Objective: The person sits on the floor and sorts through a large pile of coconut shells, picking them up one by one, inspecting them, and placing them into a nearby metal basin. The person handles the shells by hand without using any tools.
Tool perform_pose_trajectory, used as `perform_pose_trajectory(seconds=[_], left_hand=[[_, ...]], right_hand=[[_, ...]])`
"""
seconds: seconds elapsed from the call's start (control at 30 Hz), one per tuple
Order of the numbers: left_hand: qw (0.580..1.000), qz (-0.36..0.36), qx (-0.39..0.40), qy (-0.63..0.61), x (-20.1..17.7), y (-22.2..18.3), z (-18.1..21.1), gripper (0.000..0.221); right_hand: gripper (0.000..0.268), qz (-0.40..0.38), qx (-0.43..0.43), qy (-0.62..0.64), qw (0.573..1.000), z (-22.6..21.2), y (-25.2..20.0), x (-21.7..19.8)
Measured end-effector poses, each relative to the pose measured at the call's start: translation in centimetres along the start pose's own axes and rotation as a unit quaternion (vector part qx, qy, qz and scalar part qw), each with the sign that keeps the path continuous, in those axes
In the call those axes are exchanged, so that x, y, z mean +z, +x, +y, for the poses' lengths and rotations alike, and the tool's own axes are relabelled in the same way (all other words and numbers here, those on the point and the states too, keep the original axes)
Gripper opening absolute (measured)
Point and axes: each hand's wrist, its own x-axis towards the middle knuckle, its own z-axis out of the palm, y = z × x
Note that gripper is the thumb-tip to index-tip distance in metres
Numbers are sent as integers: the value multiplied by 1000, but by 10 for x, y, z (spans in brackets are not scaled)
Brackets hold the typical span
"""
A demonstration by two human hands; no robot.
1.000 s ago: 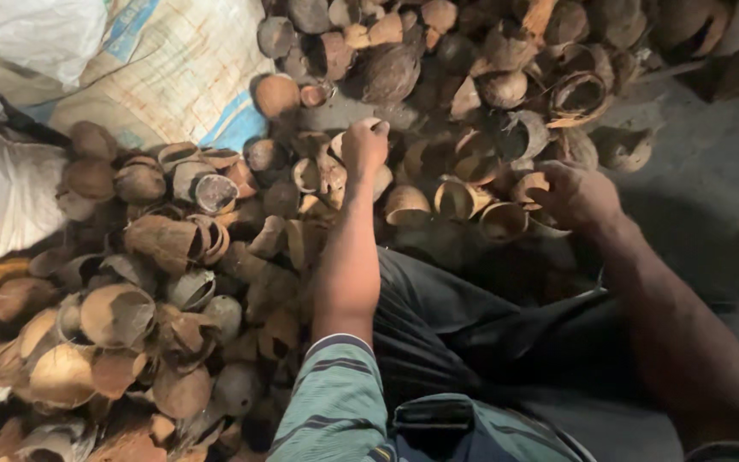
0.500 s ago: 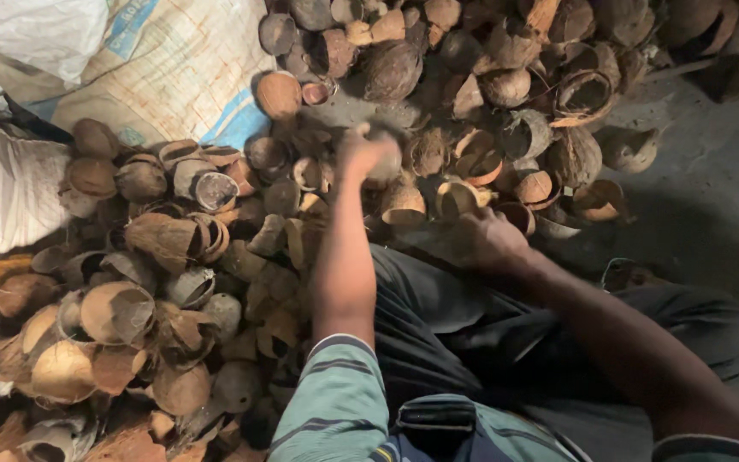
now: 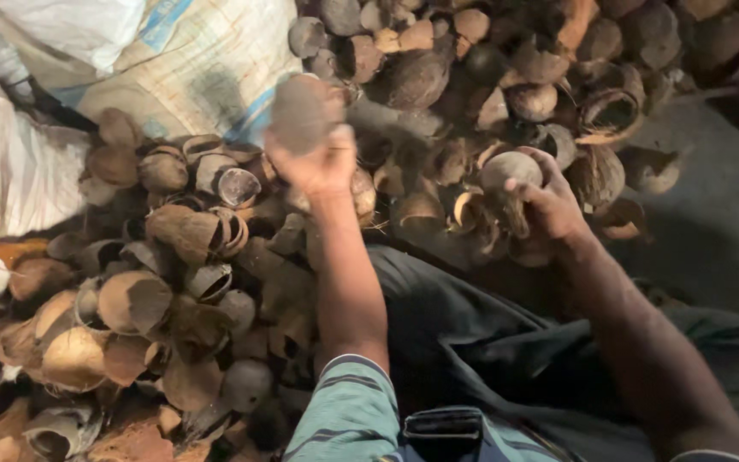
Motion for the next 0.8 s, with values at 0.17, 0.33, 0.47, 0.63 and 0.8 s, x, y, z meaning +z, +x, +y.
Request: perform_pose_trajectory(seconds=[0.17, 0.33, 0.47, 0.63, 0.8], left_hand=[[997, -24, 75, -4, -27, -3, 28, 90], [907, 330, 24, 263, -74, 37, 8, 59], [711, 131, -133, 678, -100, 37, -24, 52], [173, -231, -287, 914, -127, 4, -97, 45], [100, -270, -301, 909, -143, -1, -125, 37]], right_hand=[[37, 109, 101, 350, 925, -20, 18, 68], [62, -69, 82, 324, 940, -13, 79, 103], [66, -72, -89, -133, 985, 22, 126, 99], [75, -186, -79, -519, 831, 82, 142, 81], [45, -70, -65, -326, 941, 96, 123, 45]])
